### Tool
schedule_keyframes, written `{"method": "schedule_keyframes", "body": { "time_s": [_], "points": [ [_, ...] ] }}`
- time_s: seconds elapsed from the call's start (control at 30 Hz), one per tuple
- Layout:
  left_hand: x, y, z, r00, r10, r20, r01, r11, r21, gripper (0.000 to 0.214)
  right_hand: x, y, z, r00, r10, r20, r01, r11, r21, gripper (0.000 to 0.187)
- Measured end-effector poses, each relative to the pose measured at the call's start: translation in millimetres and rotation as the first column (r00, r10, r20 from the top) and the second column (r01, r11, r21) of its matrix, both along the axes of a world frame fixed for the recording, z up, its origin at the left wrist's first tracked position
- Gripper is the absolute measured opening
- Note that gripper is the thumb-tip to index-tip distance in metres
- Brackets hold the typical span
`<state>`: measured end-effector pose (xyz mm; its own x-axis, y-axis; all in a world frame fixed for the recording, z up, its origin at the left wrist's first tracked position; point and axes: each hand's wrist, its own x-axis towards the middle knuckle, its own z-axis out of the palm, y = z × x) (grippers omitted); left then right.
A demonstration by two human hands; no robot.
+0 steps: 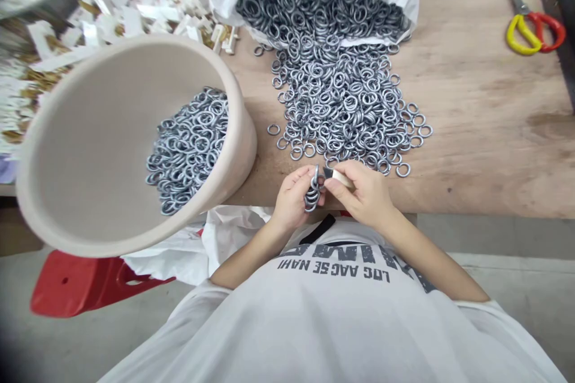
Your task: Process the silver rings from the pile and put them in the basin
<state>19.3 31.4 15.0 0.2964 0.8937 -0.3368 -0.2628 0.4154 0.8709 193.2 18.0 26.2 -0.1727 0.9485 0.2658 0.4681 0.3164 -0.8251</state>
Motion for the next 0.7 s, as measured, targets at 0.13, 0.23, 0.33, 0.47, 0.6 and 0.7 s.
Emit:
{"method": "schedule_keyframes", "body": {
  "time_s": [0.13, 0.23, 0.33, 0.47, 0.6, 0.7],
  "points": [
    [1.6, 0.5, 0.1, 1.000, 0.021, 0.009, -0.021, 1.000, -0.015, 0.034, 0.2, -4.5, 6.8, 0.974, 0.041, 0.221, -0.065, 0.993, 0.101, 0.025],
    [2.9, 0.0, -0.3, 0.999, 0.031, 0.006, -0.031, 0.999, -0.020, 0.036, -1.6, -4.9, 8.4, 0.961, 0.035, 0.275, -0.069, 0.991, 0.114, 0.028],
    [3.0, -0.1, -0.5, 1.000, 0.027, -0.007, -0.027, 0.999, -0.022, 0.036, -1.9, -4.1, 8.0, 0.950, 0.031, 0.312, -0.071, 0.991, 0.118, 0.030],
    [2.3, -0.2, -0.6, 1.000, 0.015, -0.026, -0.015, 1.000, -0.015, 0.038, -1.3, -3.7, 8.5, 0.938, 0.014, 0.347, -0.068, 0.987, 0.142, 0.031],
    [2.3, -0.7, -0.4, 1.000, 0.022, -0.020, -0.022, 1.000, 0.001, 0.036, -1.8, -3.8, 10.7, 0.933, 0.000, 0.359, -0.068, 0.982, 0.177, 0.030],
    [3.0, -0.9, 0.4, 0.999, 0.030, 0.011, -0.030, 1.000, 0.003, 0.035, -2.7, -3.9, 11.7, 0.933, -0.007, 0.360, -0.070, 0.977, 0.199, 0.031]
  ]
}}
